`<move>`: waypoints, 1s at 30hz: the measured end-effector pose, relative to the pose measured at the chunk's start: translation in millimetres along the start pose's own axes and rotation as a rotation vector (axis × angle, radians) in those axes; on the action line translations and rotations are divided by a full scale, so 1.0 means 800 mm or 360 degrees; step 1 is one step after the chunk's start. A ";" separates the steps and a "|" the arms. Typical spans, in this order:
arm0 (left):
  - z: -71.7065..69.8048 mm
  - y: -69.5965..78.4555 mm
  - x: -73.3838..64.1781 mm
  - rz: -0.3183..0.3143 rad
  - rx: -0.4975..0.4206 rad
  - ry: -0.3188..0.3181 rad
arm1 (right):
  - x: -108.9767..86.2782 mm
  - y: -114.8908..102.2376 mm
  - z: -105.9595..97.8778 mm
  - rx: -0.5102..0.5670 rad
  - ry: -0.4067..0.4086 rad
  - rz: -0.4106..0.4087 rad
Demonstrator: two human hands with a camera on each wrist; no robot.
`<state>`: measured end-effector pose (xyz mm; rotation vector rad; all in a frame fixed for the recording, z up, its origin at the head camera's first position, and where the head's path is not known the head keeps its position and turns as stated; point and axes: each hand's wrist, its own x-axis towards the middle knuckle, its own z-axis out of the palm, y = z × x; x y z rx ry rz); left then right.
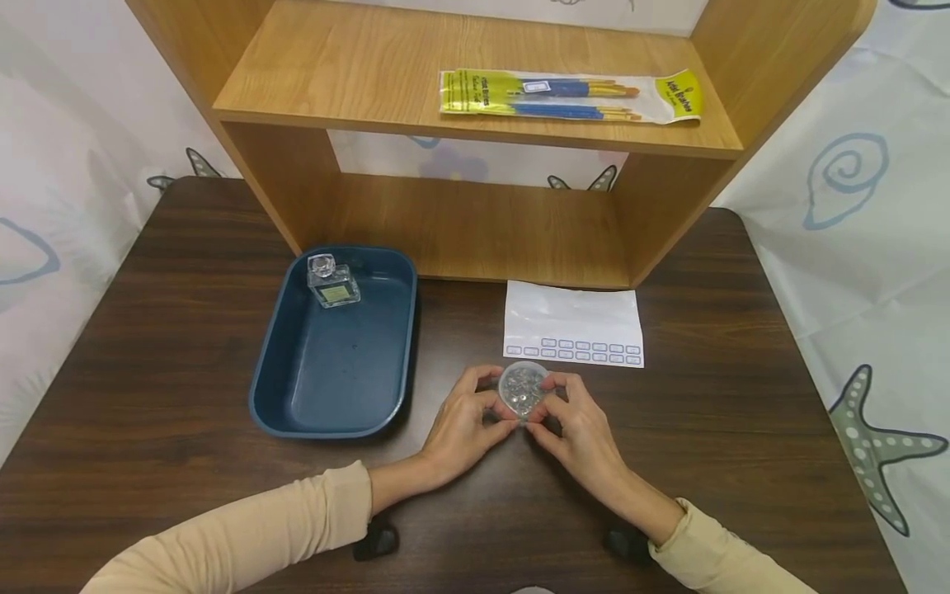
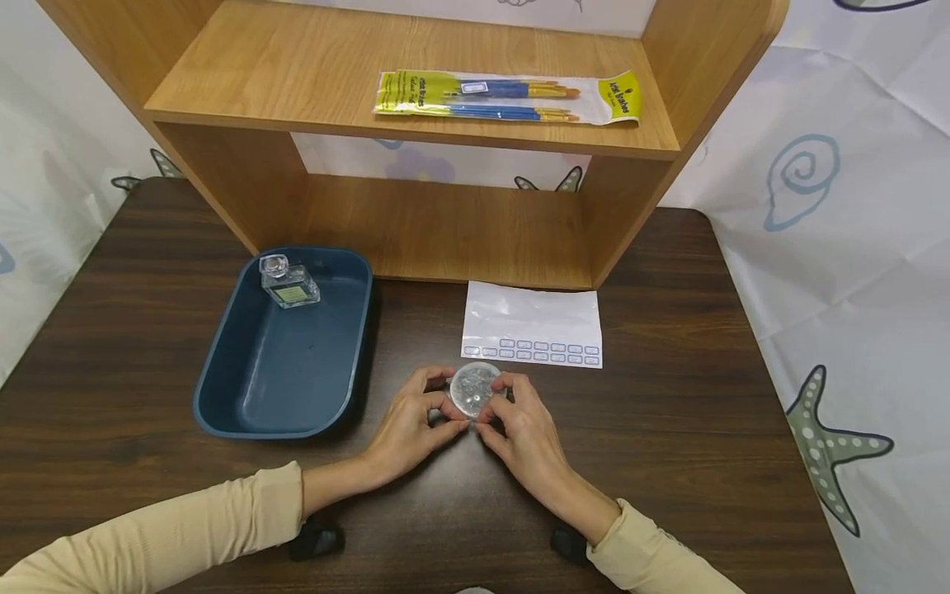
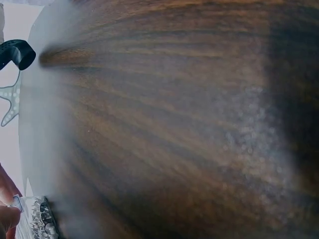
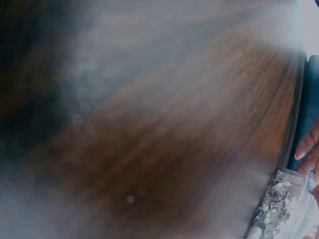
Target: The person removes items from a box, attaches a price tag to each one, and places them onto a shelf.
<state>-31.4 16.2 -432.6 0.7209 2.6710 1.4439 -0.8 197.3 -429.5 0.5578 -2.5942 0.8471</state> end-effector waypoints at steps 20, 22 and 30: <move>0.001 -0.004 -0.002 0.0055 0.0116 0.0028 | 0.004 0.006 0.005 -0.0032 0.0042 -0.0084; 0.001 -0.005 -0.002 0.0054 0.0122 0.0023 | 0.004 0.007 0.004 -0.0029 0.0045 -0.0084; -0.002 -0.007 -0.001 0.0101 0.0171 0.0035 | 0.006 0.010 0.003 0.0041 0.0049 -0.0052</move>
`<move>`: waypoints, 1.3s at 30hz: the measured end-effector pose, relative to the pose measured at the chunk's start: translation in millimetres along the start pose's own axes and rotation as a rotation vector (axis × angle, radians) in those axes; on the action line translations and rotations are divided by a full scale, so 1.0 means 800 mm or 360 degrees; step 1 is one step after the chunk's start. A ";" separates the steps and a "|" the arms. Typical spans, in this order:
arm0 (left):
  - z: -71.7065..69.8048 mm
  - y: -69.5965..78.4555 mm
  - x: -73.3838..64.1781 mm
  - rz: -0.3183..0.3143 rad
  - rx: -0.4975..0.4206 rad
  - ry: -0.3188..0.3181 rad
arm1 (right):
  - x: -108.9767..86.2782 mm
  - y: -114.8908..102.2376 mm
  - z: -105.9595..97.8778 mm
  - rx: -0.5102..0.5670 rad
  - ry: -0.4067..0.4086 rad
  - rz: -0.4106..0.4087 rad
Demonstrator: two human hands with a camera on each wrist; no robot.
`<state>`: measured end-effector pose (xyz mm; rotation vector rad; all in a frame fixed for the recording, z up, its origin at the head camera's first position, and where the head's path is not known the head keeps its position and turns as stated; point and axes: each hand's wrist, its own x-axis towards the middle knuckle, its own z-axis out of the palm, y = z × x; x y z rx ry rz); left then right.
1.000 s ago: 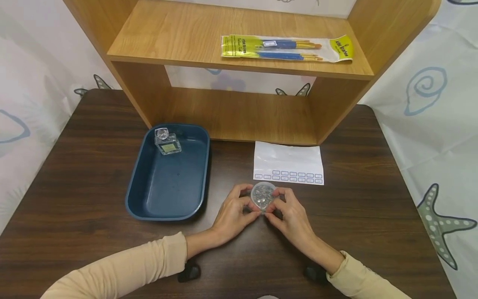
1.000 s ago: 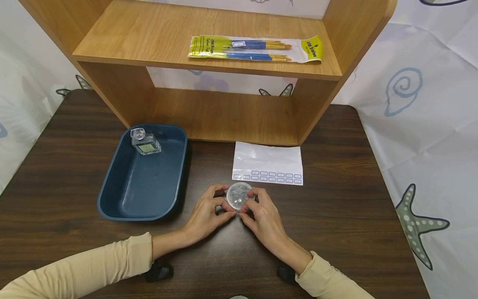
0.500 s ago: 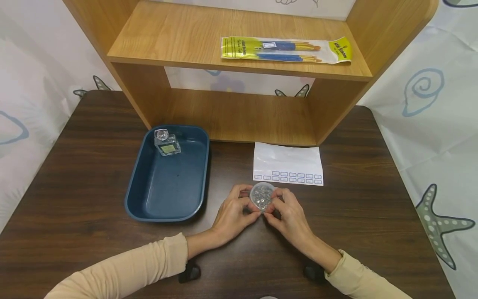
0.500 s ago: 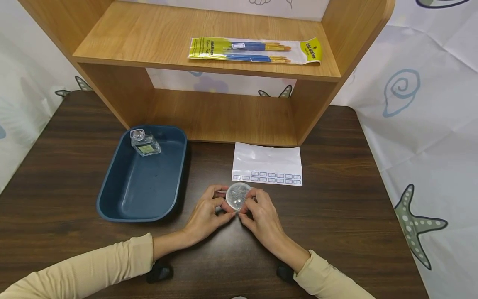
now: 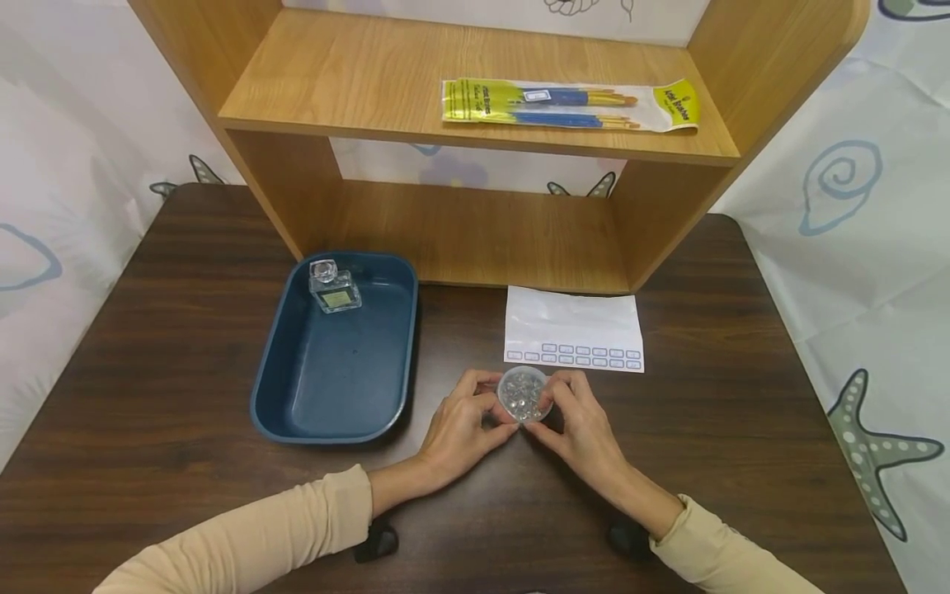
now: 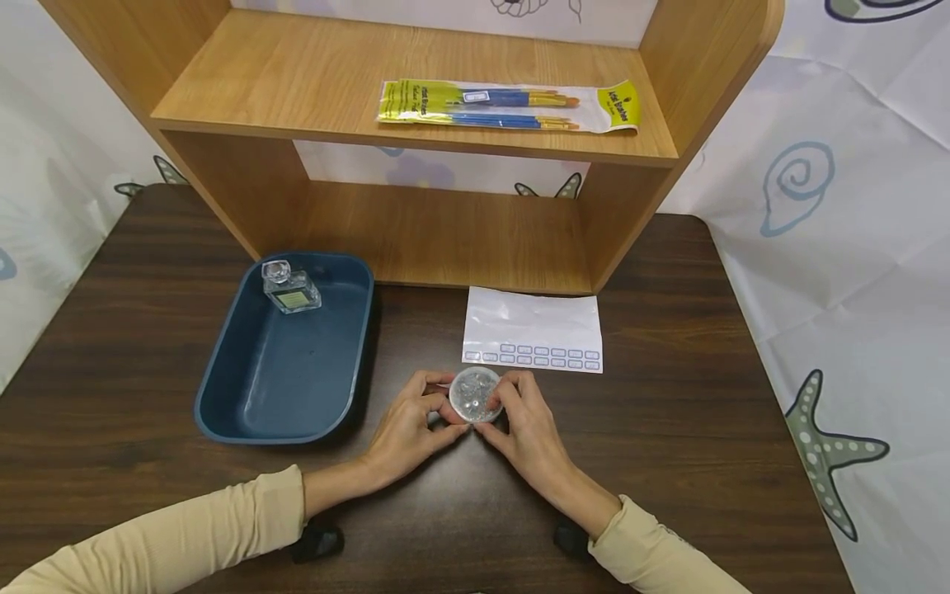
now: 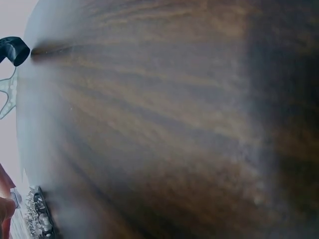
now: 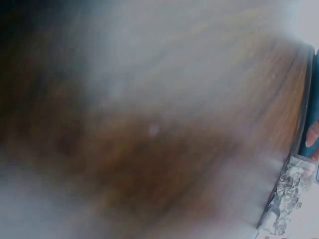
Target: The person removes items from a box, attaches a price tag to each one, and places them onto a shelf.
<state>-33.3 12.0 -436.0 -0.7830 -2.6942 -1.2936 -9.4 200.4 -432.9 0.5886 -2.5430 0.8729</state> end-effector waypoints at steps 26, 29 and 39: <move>-0.011 -0.008 0.008 0.0105 -0.0053 -0.0014 | 0.010 0.010 -0.012 0.0029 -0.0175 0.0048; -0.012 -0.008 0.009 0.0112 -0.0062 -0.0009 | 0.012 0.010 -0.013 0.0034 -0.0202 0.0067; -0.010 -0.009 0.012 0.0161 -0.0079 -0.0012 | 0.014 0.010 -0.015 0.0116 -0.0230 0.0108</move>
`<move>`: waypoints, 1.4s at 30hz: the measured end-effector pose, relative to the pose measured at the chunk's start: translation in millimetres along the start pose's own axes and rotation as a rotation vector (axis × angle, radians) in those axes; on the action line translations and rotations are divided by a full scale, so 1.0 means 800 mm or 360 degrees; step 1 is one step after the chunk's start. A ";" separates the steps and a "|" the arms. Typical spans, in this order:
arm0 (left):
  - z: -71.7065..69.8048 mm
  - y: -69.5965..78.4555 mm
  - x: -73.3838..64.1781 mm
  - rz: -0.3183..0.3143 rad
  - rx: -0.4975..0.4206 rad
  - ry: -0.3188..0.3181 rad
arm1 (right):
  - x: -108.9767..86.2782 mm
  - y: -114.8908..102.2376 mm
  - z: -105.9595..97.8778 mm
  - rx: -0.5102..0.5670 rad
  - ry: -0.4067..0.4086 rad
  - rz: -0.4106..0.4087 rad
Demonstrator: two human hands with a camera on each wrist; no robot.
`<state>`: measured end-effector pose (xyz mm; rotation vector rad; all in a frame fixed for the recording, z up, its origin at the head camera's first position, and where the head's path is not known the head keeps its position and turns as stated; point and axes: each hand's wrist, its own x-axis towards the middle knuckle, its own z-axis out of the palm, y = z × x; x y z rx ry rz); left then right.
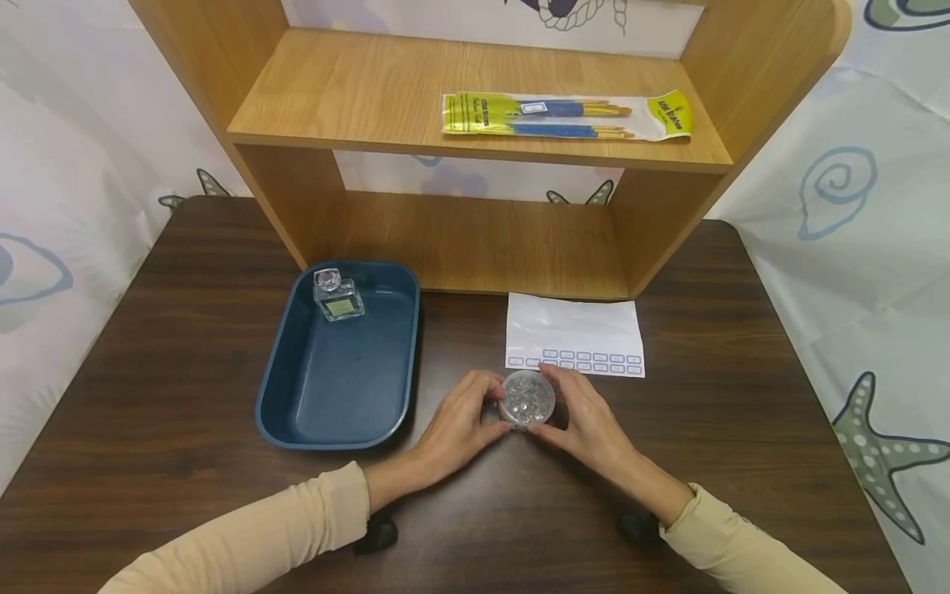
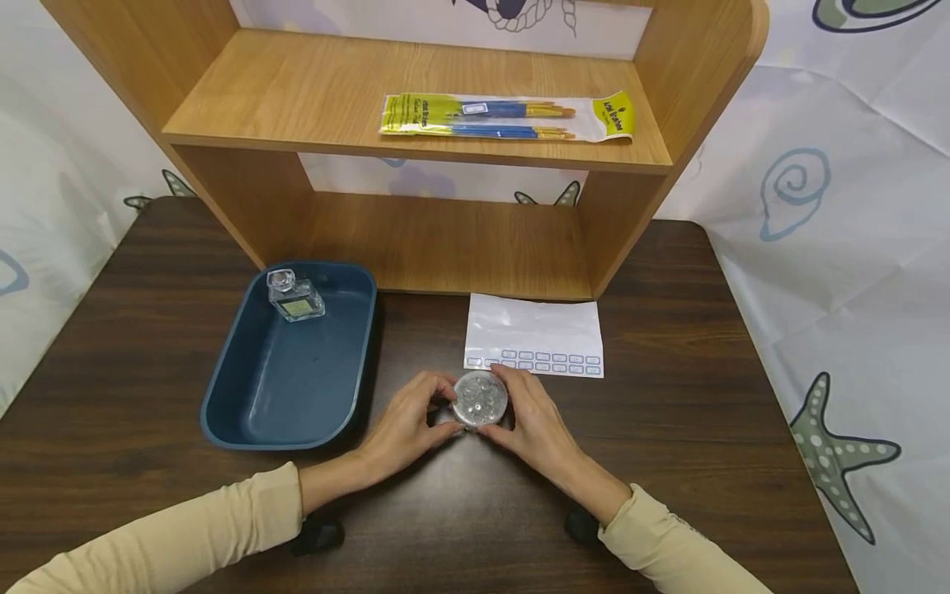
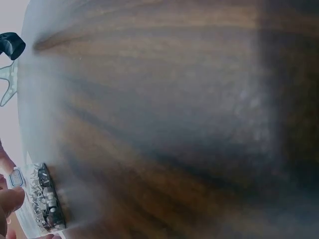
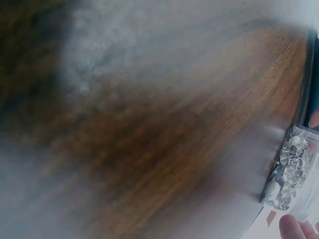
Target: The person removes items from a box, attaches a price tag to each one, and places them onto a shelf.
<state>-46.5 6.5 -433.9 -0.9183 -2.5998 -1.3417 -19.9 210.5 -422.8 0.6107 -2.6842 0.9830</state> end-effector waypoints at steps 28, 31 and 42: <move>0.000 -0.001 0.016 -0.0016 0.0030 -0.0218 | 0.002 0.006 -0.008 0.0212 -0.0066 -0.0020; -0.001 -0.001 0.017 -0.0013 0.0036 -0.0210 | 0.006 0.009 -0.017 0.0214 -0.0033 -0.0040; 0.000 -0.001 0.017 -0.0032 0.0038 -0.0223 | 0.061 0.036 -0.117 0.0507 0.0857 0.0286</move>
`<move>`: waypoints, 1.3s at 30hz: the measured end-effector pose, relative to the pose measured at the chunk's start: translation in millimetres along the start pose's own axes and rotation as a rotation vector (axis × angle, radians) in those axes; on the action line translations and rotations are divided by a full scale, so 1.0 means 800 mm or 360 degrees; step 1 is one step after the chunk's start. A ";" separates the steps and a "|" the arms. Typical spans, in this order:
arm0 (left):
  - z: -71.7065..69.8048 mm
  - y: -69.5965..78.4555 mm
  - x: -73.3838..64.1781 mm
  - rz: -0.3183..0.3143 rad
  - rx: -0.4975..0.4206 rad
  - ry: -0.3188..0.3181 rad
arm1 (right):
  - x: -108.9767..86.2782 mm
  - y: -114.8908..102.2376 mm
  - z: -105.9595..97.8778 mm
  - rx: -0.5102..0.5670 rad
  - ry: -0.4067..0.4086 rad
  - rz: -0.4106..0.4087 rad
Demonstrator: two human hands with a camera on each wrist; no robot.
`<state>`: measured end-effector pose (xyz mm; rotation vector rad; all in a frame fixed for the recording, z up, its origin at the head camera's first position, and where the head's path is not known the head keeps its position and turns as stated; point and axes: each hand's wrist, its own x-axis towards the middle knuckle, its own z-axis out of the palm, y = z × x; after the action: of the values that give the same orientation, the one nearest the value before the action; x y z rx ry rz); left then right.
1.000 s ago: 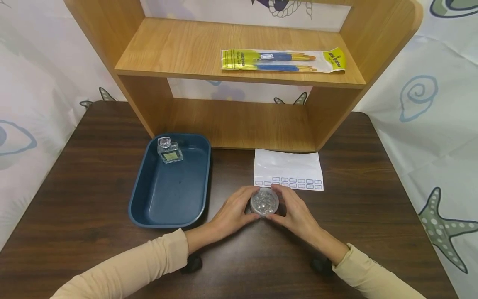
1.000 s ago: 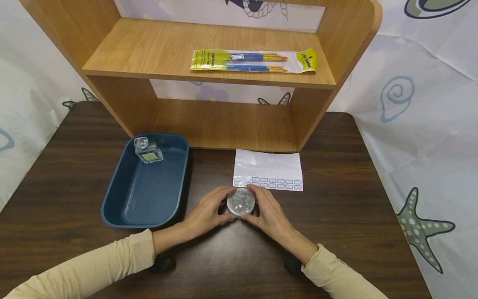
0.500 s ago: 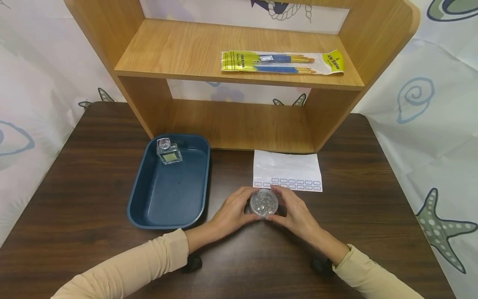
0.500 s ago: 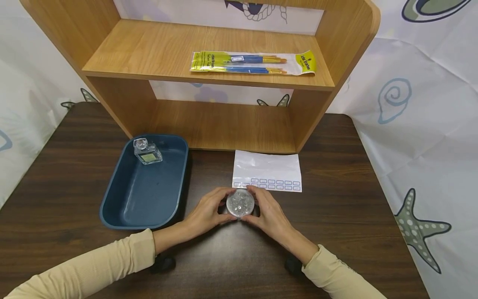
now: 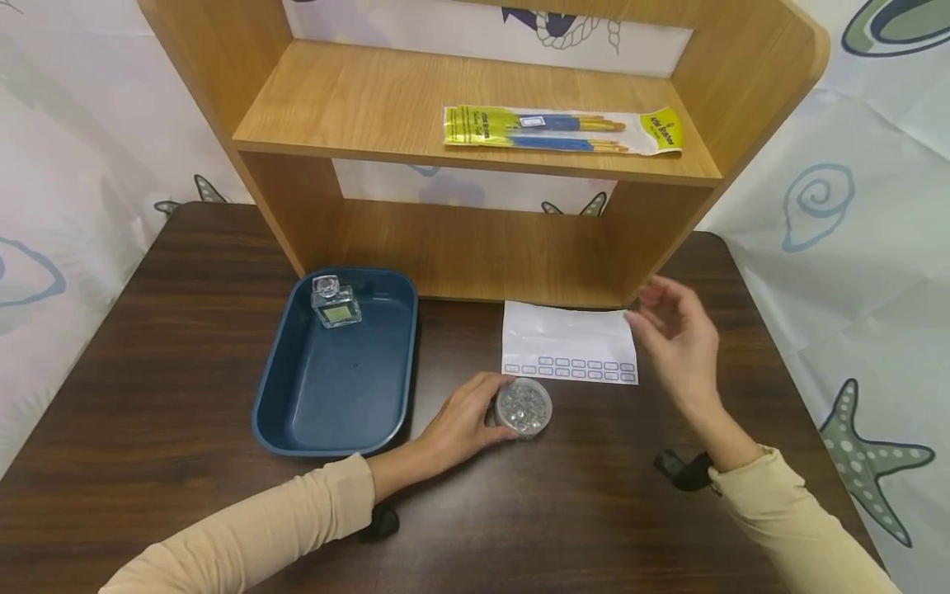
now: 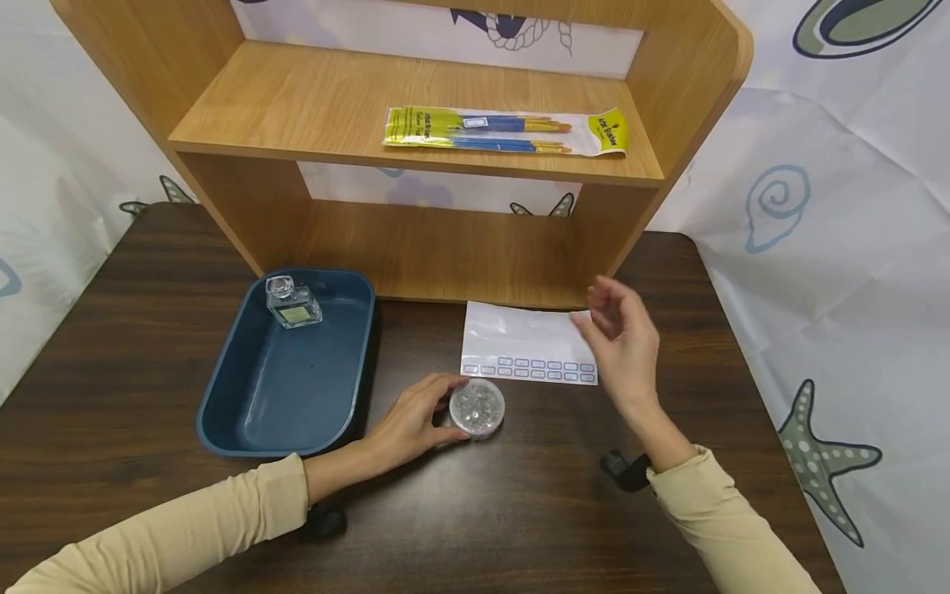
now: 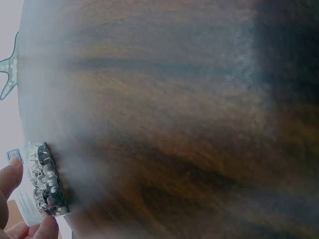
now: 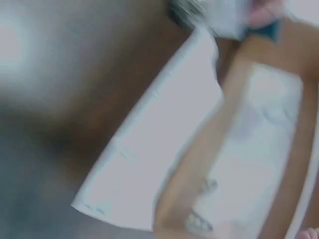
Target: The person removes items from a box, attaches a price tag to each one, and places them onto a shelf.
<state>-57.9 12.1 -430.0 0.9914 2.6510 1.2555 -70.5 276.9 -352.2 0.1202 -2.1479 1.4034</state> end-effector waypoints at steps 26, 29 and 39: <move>-0.001 0.002 0.001 -0.0010 -0.0016 -0.0120 | 0.119 0.040 0.002 0.0301 0.0866 0.0309; -0.001 0.003 0.001 -0.0029 -0.0041 -0.0142 | 0.120 0.041 0.003 0.0266 0.0887 0.0335; -0.006 0.008 -0.002 -0.0068 -0.0069 -0.0176 | 0.122 0.040 0.002 0.0229 0.0894 0.0380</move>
<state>-55.0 11.0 -422.5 0.9628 2.5373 1.2075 -164.2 311.5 -329.8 -0.4406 -1.6327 1.5022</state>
